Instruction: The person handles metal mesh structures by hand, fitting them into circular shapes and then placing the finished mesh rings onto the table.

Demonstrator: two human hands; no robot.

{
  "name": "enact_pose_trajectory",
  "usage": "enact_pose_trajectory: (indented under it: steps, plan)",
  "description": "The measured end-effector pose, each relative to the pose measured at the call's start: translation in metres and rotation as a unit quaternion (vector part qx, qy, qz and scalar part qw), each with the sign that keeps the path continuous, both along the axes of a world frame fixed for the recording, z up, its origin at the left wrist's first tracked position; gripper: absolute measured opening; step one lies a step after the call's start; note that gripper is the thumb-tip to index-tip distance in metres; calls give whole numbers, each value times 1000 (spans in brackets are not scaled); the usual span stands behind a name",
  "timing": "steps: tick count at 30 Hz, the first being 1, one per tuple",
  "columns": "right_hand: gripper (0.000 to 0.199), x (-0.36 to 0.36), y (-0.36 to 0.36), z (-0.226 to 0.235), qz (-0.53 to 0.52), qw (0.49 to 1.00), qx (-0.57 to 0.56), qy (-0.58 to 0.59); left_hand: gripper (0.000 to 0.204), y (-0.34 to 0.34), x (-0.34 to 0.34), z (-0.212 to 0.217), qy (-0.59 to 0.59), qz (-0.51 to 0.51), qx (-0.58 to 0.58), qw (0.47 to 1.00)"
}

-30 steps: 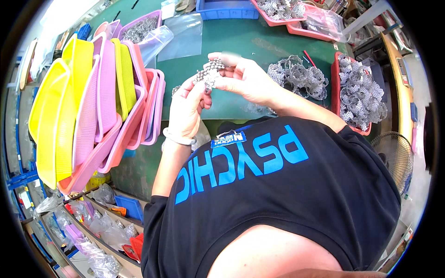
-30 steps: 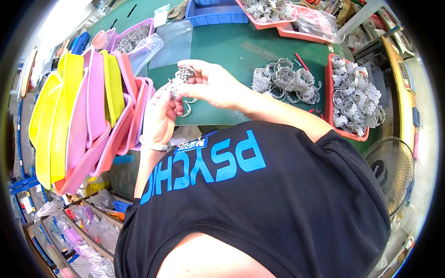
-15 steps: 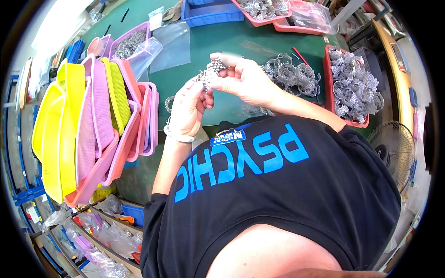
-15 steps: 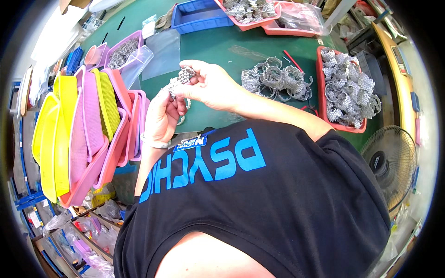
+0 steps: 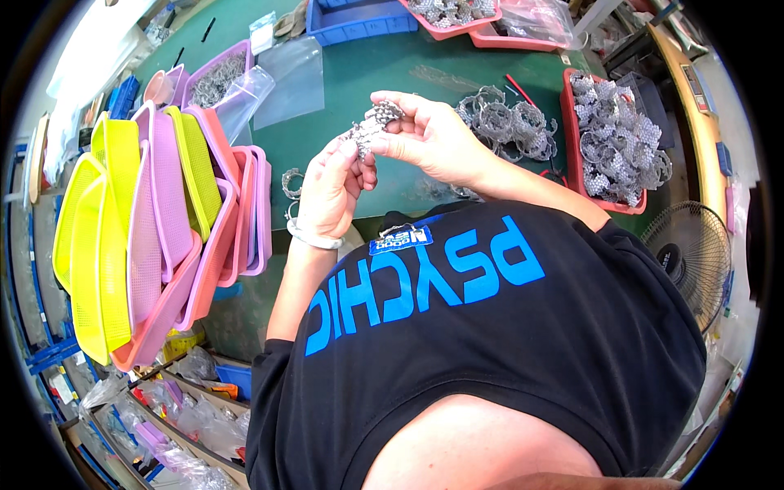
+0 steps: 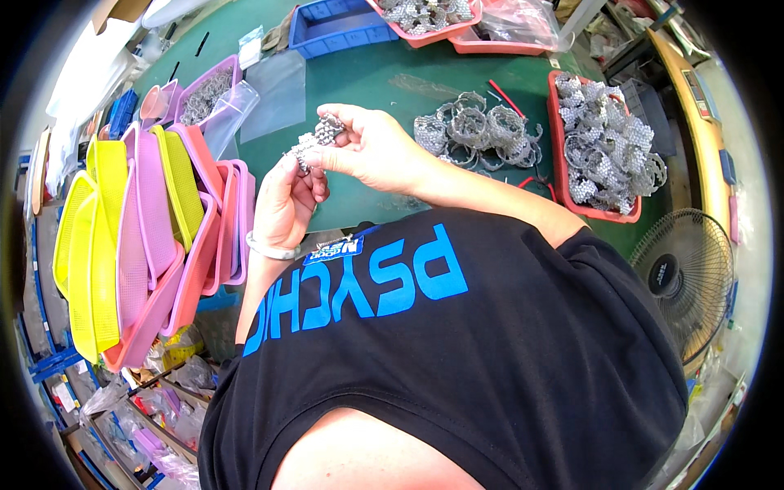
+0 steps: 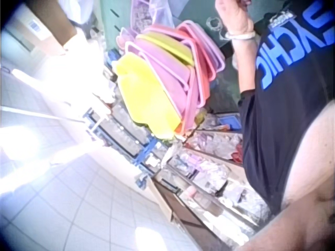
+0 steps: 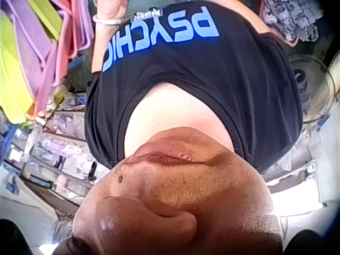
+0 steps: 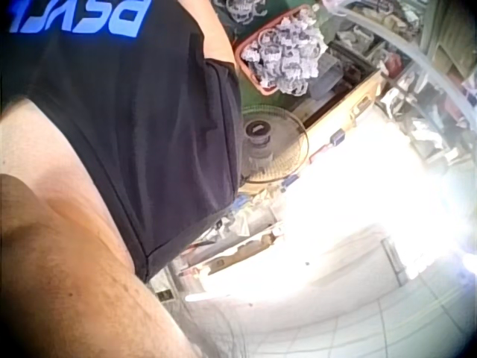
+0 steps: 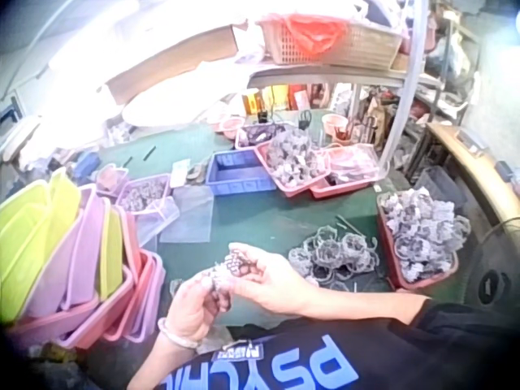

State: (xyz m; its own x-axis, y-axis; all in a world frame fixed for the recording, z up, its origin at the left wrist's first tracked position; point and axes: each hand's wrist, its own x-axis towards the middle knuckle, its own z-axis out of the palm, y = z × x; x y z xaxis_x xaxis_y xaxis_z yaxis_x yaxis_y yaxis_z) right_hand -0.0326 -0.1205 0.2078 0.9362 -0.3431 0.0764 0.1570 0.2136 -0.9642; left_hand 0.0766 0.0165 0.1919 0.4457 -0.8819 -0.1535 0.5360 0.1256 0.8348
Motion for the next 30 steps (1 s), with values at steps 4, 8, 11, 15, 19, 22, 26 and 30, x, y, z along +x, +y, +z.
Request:
enact_pose_trajectory:
  steps: [4,8,11,15,19,22,26,30]
  plan:
    - [59,-3,0,0,9,1000,-9,11,24,2,-2,-1,8,1,-3,1000]
    - [60,-5,0,1,19,999,-31,27,24,5,-5,0,7,4,-1,1000]
    - [61,-6,0,0,24,998,-40,35,24,5,-6,-1,12,4,2,1000]
    - [62,-8,1,2,32,998,-38,45,25,7,-8,0,12,10,1,1000]
    - [61,-8,1,0,29,998,-39,33,26,7,-11,3,11,15,5,1000]
    - [63,-9,0,-1,25,999,-37,26,25,7,-15,5,9,35,4,999]
    - [65,-9,-1,1,-4,995,-94,26,24,6,-16,5,-11,77,18,997]
    - [63,-10,-1,2,-13,996,-88,5,24,5,-16,7,-34,98,29,994]
